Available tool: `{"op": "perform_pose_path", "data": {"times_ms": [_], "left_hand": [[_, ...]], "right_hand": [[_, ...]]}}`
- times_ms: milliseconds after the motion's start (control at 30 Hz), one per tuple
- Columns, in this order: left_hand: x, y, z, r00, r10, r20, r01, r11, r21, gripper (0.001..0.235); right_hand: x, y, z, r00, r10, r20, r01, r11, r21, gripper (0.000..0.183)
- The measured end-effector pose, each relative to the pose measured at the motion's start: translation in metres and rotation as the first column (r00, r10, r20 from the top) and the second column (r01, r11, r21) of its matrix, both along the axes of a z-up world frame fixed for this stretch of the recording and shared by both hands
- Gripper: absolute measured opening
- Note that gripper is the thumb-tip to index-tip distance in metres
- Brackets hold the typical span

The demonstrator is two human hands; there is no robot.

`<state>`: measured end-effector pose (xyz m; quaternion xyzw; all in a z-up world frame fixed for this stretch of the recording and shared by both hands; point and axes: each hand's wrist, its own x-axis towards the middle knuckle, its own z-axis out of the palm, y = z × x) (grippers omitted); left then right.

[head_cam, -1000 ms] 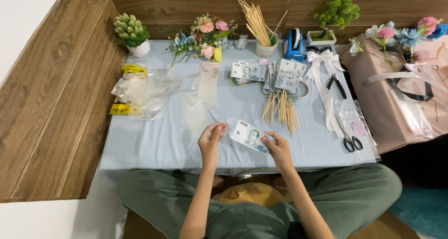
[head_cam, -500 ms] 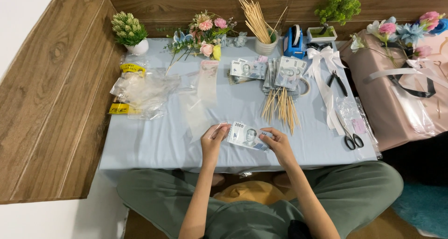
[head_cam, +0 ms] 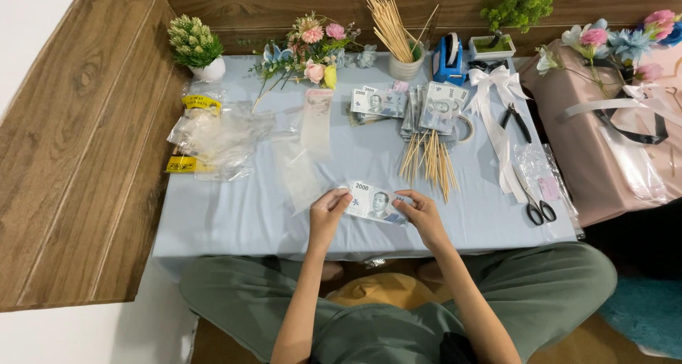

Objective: The person prepares banknotes for a bouquet by sliding individual bills into plastic sleeves, attaching them to wooden sticks, and taping them securely.

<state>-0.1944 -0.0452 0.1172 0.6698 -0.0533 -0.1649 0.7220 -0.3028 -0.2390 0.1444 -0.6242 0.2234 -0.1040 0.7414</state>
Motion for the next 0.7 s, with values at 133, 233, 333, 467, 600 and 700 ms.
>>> {"op": "perform_pose_path", "data": {"times_ms": [133,233,333,467,600,700], "left_hand": [[0.004,-0.003,-0.035,1.000,0.006,0.015,-0.007,0.999,0.048,0.035],[0.011,-0.009,-0.070,1.000,-0.015,0.015,0.014,0.998,0.068,0.034],[-0.011,-0.009,-0.004,1.000,-0.019,0.001,0.019,0.993,0.118,0.034],[-0.012,-0.009,-0.004,0.997,0.045,-0.060,-0.040,0.996,0.075,0.040],[-0.007,0.002,0.004,0.996,0.093,0.004,-0.093,0.987,0.132,0.039],[-0.010,0.000,-0.002,0.994,0.107,-0.006,-0.106,0.986,0.131,0.042]], "right_hand": [[0.007,0.001,-0.004,1.000,0.003,-0.014,-0.003,1.000,-0.003,0.020],[0.013,-0.002,-0.020,1.000,0.023,-0.002,-0.023,1.000,-0.009,0.019],[0.019,0.001,-0.028,0.999,0.043,0.006,-0.043,0.999,0.018,0.019],[0.021,0.008,-0.028,0.999,0.037,0.019,-0.039,0.997,0.068,0.021],[0.019,-0.003,-0.078,0.999,0.042,-0.005,-0.041,0.992,0.118,0.016],[0.020,-0.001,-0.083,1.000,0.007,0.018,-0.009,0.993,0.118,0.010]]}}
